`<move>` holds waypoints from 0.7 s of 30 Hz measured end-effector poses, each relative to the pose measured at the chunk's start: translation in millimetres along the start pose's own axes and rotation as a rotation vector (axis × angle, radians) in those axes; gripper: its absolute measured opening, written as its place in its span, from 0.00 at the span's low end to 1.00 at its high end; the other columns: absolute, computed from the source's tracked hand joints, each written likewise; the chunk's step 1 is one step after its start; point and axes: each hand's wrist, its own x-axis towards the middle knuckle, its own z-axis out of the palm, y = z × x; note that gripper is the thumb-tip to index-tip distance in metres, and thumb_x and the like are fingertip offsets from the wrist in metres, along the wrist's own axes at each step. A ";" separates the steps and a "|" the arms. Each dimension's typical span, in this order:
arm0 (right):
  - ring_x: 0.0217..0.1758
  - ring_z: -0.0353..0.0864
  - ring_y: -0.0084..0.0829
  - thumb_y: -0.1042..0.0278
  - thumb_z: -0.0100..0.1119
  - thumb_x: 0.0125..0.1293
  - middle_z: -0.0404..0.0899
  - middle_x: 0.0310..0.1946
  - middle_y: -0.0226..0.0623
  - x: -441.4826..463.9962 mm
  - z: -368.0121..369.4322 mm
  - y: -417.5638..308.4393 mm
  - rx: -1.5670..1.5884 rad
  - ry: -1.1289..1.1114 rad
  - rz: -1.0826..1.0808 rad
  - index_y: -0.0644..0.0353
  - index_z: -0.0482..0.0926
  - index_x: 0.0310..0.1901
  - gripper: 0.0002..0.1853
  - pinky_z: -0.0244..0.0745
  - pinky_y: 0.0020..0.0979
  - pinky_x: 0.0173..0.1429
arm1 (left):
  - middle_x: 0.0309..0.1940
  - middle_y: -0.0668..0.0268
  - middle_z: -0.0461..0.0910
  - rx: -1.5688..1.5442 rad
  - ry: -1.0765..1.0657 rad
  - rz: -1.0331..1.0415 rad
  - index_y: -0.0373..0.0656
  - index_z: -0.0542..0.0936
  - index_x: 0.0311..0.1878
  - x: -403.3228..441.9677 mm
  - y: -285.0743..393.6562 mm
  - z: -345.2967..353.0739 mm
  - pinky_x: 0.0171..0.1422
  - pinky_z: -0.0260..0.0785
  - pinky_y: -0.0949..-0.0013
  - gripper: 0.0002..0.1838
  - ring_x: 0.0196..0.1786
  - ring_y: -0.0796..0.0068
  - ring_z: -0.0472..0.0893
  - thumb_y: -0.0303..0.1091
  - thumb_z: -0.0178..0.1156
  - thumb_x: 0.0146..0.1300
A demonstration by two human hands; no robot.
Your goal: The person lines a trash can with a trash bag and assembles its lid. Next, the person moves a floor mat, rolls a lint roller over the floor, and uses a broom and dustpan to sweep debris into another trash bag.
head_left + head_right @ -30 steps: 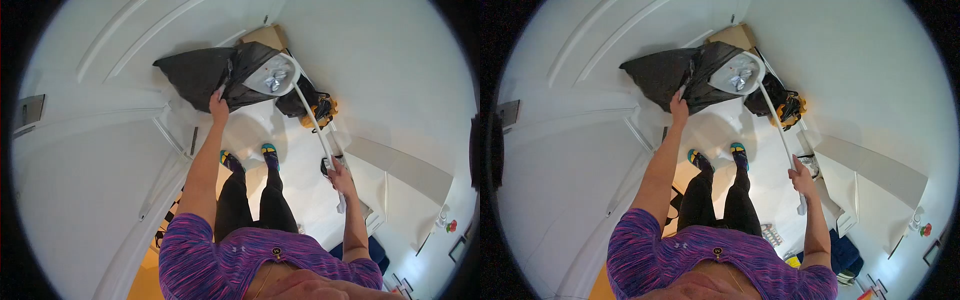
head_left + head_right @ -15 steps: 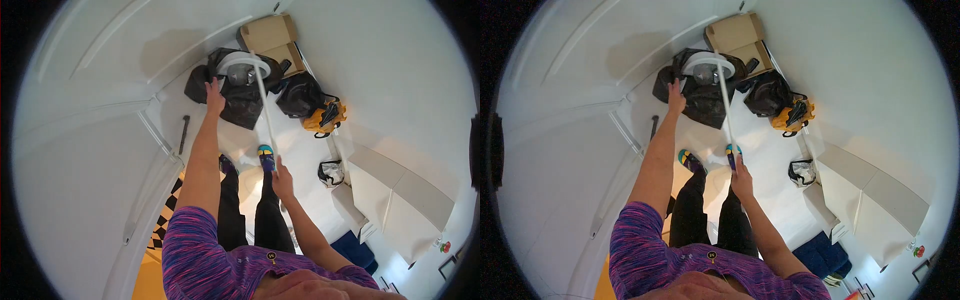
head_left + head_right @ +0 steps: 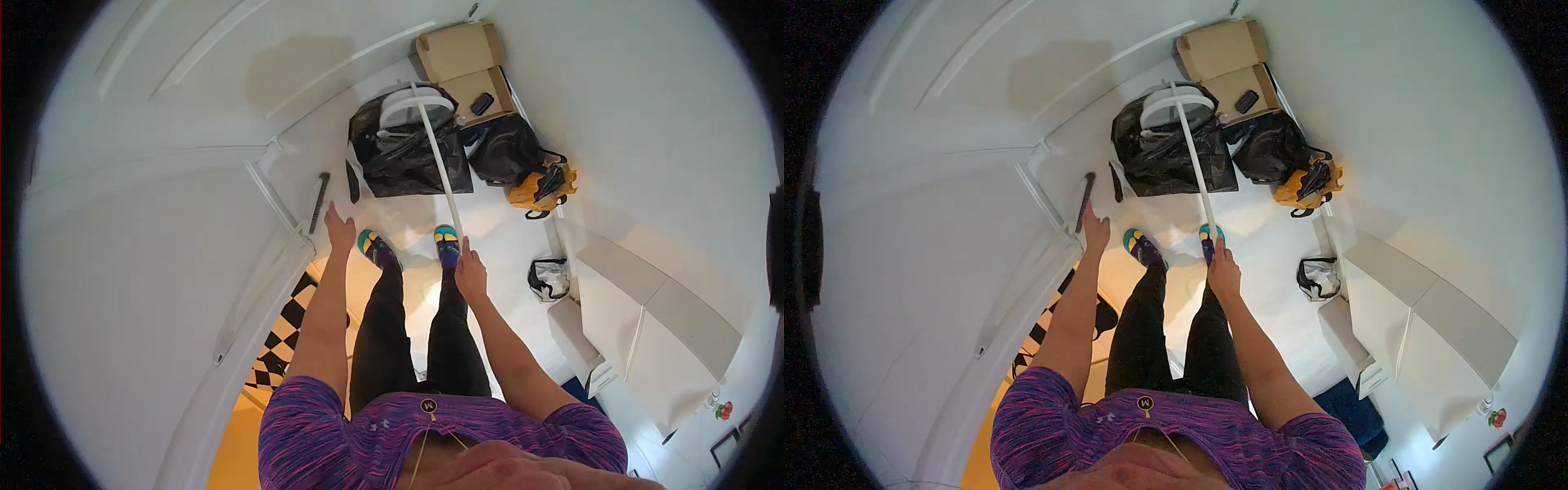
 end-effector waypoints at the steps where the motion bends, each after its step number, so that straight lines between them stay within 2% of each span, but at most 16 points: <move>1: 0.29 0.73 0.49 0.72 0.45 0.58 0.70 0.32 0.48 -4.5 -3.8 1.0 -0.012 -0.028 0.015 0.59 0.53 0.61 0.28 0.71 0.44 0.33 | 0.57 0.37 0.52 0.016 -0.003 -0.004 0.37 0.48 0.63 -14.6 -7.2 -2.4 0.62 0.52 0.55 0.37 0.60 0.41 0.55 0.26 0.52 0.49; 5: 0.30 0.73 0.48 0.71 0.45 0.58 0.70 0.32 0.48 -20.3 1.2 14.5 -0.060 -0.071 0.075 0.59 0.51 0.62 0.29 0.71 0.43 0.32 | 0.57 0.40 0.53 0.022 -0.019 -0.109 0.37 0.48 0.63 -52.3 -21.7 -10.7 0.61 0.54 0.55 0.36 0.59 0.43 0.57 0.26 0.51 0.50; 8: 0.30 0.73 0.48 0.72 0.44 0.59 0.70 0.33 0.47 -4.0 7.9 15.2 -0.117 -0.044 0.025 0.58 0.50 0.62 0.29 0.72 0.43 0.32 | 0.57 0.41 0.52 0.105 -0.019 -0.146 0.38 0.48 0.64 -81.2 -16.5 -20.3 0.59 0.58 0.56 0.36 0.56 0.44 0.61 0.26 0.51 0.50; 11: 0.30 0.74 0.48 0.71 0.44 0.59 0.70 0.33 0.47 -8.3 11.1 9.6 -0.016 0.003 0.040 0.58 0.51 0.62 0.29 0.72 0.44 0.32 | 0.58 0.43 0.51 0.019 0.004 -0.135 0.38 0.48 0.64 -96.7 -7.1 -32.6 0.56 0.61 0.58 0.36 0.53 0.47 0.65 0.26 0.51 0.52; 13: 0.31 0.74 0.49 0.71 0.45 0.59 0.70 0.34 0.47 -6.5 13.8 11.4 -0.001 -0.001 0.039 0.58 0.51 0.62 0.29 0.72 0.44 0.32 | 0.58 0.45 0.53 -0.039 0.012 -0.254 0.37 0.50 0.63 -110.9 -2.4 -42.1 0.54 0.63 0.59 0.35 0.52 0.49 0.67 0.28 0.52 0.52; 15: 0.31 0.74 0.49 0.71 0.45 0.59 0.69 0.35 0.47 6.1 15.1 15.1 -0.114 -0.046 0.023 0.57 0.50 0.63 0.29 0.72 0.43 0.33 | 0.57 0.45 0.55 -0.063 0.064 -0.327 0.36 0.52 0.63 -124.2 -10.6 -53.3 0.55 0.62 0.60 0.35 0.52 0.50 0.67 0.28 0.52 0.51; 16: 0.32 0.74 0.48 0.71 0.45 0.59 0.69 0.35 0.47 10.1 14.5 17.1 -0.069 -0.023 -0.007 0.57 0.49 0.63 0.30 0.72 0.43 0.33 | 0.56 0.45 0.57 -0.096 0.112 -0.389 0.34 0.53 0.62 -127.6 -16.2 -59.5 0.57 0.61 0.61 0.34 0.53 0.51 0.67 0.28 0.53 0.51; 17: 0.32 0.74 0.48 0.71 0.45 0.59 0.69 0.35 0.47 11.0 14.0 18.4 -0.066 -0.024 -0.018 0.57 0.49 0.63 0.30 0.72 0.43 0.33 | 0.56 0.45 0.57 -0.097 0.123 -0.390 0.34 0.53 0.62 -131.5 -21.4 -65.8 0.57 0.61 0.61 0.34 0.53 0.51 0.67 0.28 0.53 0.51; 19: 0.27 0.76 0.45 0.75 0.46 0.54 0.69 0.33 0.46 13.7 19.4 22.3 -0.103 0.066 -0.059 0.61 0.51 0.62 0.31 0.73 0.40 0.26 | 0.54 0.44 0.61 -0.111 0.274 -0.403 0.32 0.55 0.61 -141.2 -40.2 -80.0 0.60 0.56 0.63 0.34 0.56 0.51 0.64 0.28 0.54 0.49; 20: 0.27 0.76 0.45 0.75 0.47 0.54 0.69 0.34 0.46 14.9 18.8 24.3 -0.132 0.031 -0.022 0.60 0.51 0.62 0.32 0.73 0.40 0.27 | 0.56 0.45 0.60 -0.065 0.261 -0.420 0.32 0.54 0.61 -142.9 -49.8 -87.9 0.62 0.52 0.64 0.35 0.59 0.52 0.61 0.28 0.54 0.48; 21: 0.27 0.76 0.45 0.75 0.47 0.54 0.69 0.34 0.46 20.0 16.5 26.5 -0.127 0.031 -0.019 0.60 0.51 0.62 0.32 0.73 0.40 0.27 | 0.56 0.45 0.60 -0.059 0.261 -0.417 0.32 0.54 0.61 -148.3 -53.0 -96.4 0.62 0.52 0.64 0.35 0.59 0.52 0.61 0.28 0.54 0.48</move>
